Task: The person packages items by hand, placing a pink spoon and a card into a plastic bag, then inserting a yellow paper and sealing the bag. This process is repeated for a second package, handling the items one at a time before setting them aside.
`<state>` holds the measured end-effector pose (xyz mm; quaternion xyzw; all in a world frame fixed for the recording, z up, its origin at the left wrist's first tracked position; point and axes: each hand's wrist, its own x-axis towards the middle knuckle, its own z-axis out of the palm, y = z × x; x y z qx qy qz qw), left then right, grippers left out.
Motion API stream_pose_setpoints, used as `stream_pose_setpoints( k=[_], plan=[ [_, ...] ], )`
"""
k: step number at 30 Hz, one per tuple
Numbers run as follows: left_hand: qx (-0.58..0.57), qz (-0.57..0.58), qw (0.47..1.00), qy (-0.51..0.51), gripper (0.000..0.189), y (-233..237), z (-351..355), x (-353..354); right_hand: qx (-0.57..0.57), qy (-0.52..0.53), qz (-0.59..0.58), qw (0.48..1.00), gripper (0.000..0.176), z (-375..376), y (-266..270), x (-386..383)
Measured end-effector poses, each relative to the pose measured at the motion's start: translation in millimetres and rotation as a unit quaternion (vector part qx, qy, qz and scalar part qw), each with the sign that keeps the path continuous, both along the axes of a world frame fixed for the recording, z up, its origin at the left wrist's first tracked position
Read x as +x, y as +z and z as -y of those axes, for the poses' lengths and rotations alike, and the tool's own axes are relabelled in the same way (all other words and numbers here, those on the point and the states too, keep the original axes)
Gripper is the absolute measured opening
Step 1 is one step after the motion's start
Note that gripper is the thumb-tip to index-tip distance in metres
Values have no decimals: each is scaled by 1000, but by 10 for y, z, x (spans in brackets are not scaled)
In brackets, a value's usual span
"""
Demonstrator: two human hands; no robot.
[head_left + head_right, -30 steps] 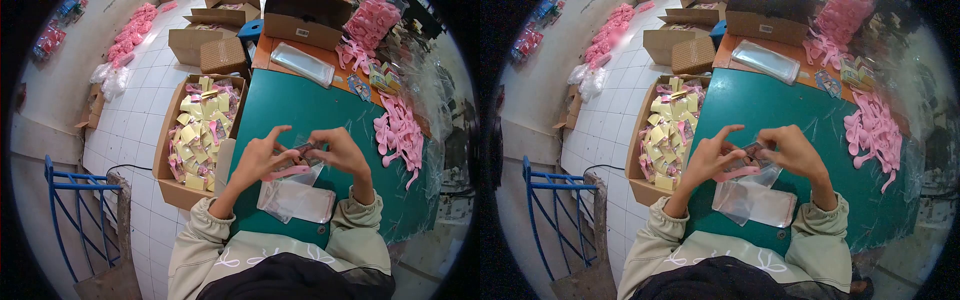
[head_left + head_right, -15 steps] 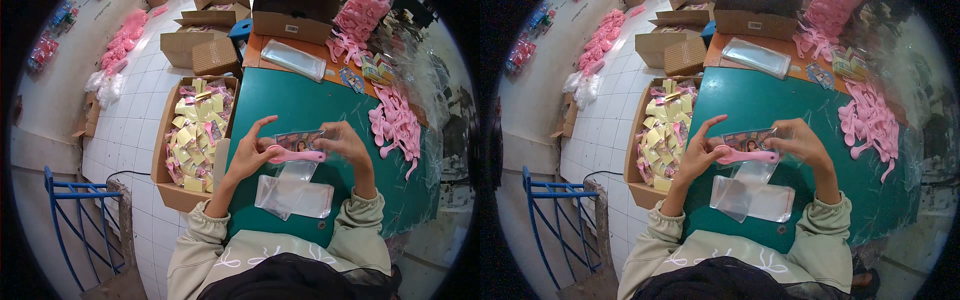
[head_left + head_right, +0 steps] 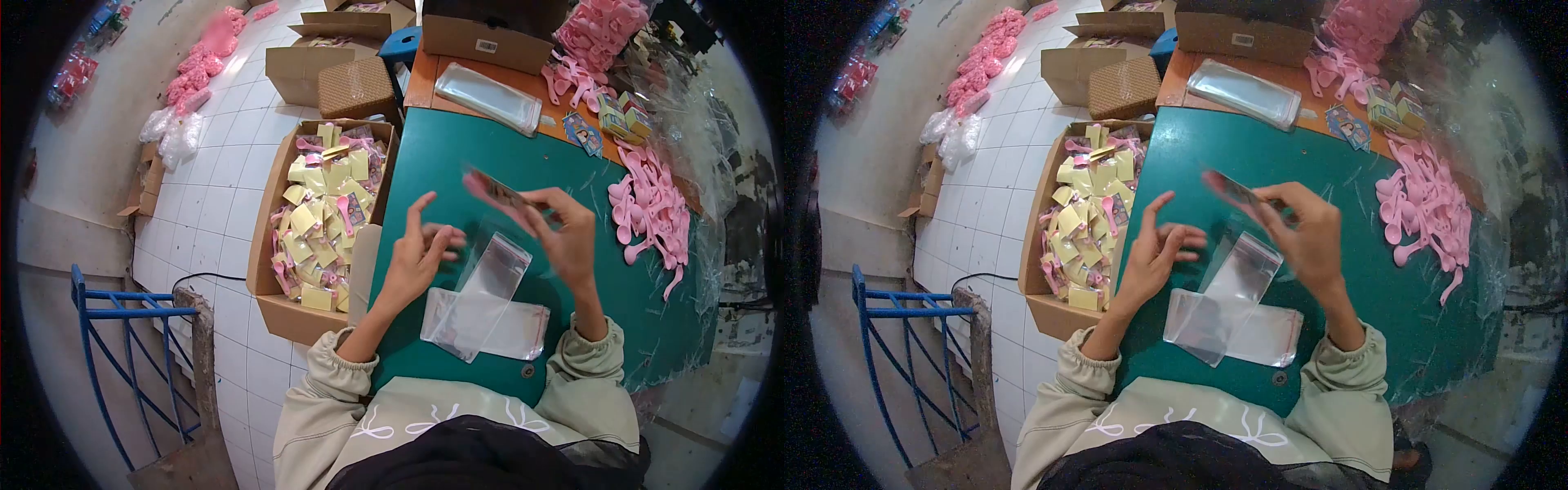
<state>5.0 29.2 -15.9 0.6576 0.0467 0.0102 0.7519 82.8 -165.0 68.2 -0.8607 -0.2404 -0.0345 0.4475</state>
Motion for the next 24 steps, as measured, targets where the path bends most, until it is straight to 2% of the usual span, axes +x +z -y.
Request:
stream_pose_setpoints(
  k=[3,4,10,13,16,19,24],
  plan=[
    [-219,-115,964,-92,58,141,75,-68,-31,129,20,991,23,-145,-98,-122],
    [-203,-122,966,-100,58,121,65,-78,-87,182,53,978,28,-128,-136,-122],
    [-88,-136,978,-129,54,65,-14,-126,-129,192,6,973,25,-166,-342,-175],
    [-64,-117,981,-143,55,11,-33,-132,-118,209,40,970,18,-220,-482,-185],
    [-22,-103,983,-151,55,32,-38,-127,-82,225,-46,970,20,-259,-587,-192],
    [-50,-105,982,-149,57,45,-34,-140,-67,232,-83,967,19,-275,-592,-199],
    [-125,-152,971,-134,61,-5,-69,-153,-89,259,-33,961,16,-278,-590,-208]
  ],
)
